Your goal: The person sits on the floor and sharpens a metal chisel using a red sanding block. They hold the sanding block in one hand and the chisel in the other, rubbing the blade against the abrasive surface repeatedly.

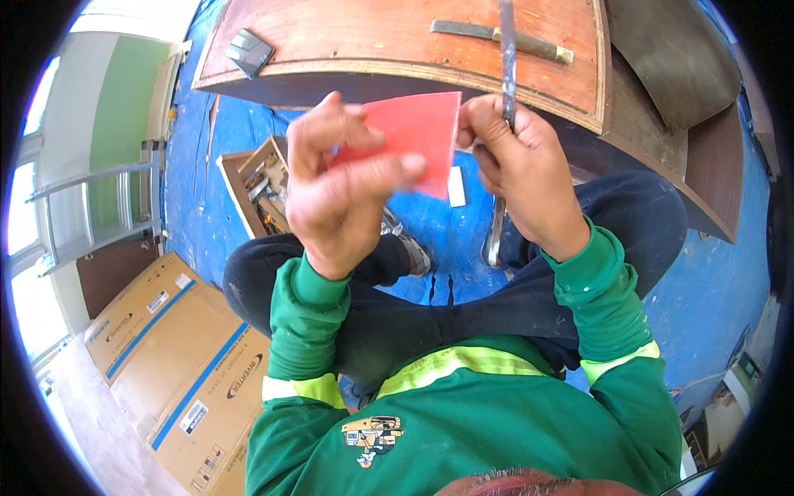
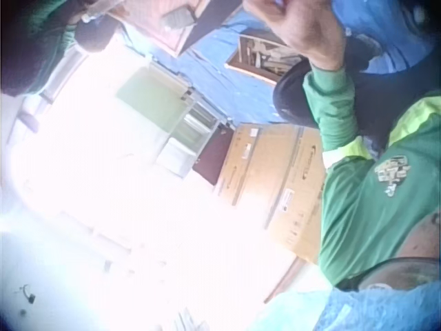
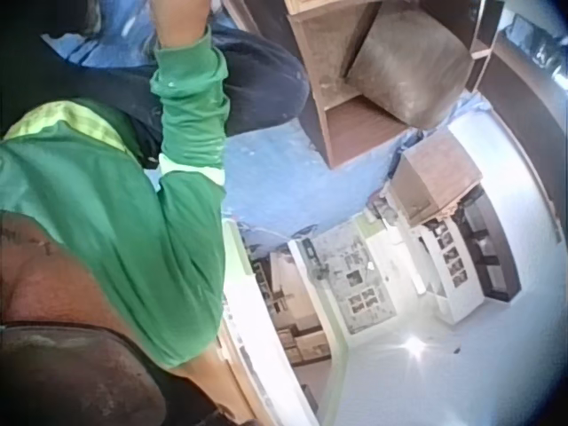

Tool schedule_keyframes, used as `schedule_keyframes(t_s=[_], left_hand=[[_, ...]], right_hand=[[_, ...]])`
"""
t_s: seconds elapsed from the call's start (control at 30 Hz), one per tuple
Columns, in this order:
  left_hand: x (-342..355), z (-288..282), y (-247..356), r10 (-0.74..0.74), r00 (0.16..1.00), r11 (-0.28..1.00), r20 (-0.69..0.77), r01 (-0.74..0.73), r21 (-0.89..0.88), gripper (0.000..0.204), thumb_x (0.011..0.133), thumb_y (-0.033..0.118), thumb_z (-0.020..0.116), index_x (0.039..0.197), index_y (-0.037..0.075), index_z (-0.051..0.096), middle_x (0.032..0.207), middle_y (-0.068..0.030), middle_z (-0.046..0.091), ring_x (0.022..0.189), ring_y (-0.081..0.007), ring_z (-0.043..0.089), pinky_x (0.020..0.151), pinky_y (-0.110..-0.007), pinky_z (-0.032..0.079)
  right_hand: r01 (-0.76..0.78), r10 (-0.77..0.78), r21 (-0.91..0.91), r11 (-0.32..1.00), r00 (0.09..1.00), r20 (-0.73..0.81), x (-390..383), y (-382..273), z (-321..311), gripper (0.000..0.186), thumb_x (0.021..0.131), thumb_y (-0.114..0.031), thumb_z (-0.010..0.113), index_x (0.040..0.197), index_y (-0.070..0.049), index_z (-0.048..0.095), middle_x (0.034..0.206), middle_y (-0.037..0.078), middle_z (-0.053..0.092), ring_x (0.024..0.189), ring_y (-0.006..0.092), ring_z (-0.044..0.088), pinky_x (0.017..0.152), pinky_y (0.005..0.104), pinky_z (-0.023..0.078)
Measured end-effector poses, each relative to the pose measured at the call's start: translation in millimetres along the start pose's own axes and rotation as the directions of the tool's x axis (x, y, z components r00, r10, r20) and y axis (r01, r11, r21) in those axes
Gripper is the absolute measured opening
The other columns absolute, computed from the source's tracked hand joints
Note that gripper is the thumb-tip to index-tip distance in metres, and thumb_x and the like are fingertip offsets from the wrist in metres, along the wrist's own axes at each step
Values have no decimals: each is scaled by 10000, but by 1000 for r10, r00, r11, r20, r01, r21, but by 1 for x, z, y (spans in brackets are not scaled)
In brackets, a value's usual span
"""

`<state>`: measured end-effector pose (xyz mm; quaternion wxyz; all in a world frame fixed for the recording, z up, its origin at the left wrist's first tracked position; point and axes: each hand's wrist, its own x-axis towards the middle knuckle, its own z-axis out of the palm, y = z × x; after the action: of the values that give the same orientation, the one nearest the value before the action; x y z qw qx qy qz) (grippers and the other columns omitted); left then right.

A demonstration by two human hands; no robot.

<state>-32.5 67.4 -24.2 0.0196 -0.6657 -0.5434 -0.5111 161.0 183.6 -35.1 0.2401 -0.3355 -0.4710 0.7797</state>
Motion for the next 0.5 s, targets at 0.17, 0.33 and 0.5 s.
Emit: schedule_keyframes(t_s=[0.17,0.33,0.5], left_hand=[[-6,7,21,102,954,906,281,-206,370,305,694,191,847,948,358,862,1137,-5,635,1196,-289,555,1160,-567,404],[-3,11,18,-22,991,999,129,25,-22,814,692,445,979,1396,143,702,1409,-132,495,1341,-298,491,1156,-531,406],[-5,14,18,-657,691,424,302,670,-609,930,917,304,878,1619,16,341,1396,-137,571,1224,-228,639,1012,-368,564]], right_hand=[[-46,-21,339,940,981,193,-10,-16,-2,296,1103,-309,637,1047,-26,705,847,2,672,639,26,501,557,224,401],[304,-308,-62,951,949,-67,-1,-8,8,136,1054,-125,700,1051,11,688,930,29,728,848,60,645,770,235,545],[410,-441,-291,864,896,-48,-4,-5,11,145,1046,-117,708,1012,22,686,859,38,723,811,73,656,721,262,538]])
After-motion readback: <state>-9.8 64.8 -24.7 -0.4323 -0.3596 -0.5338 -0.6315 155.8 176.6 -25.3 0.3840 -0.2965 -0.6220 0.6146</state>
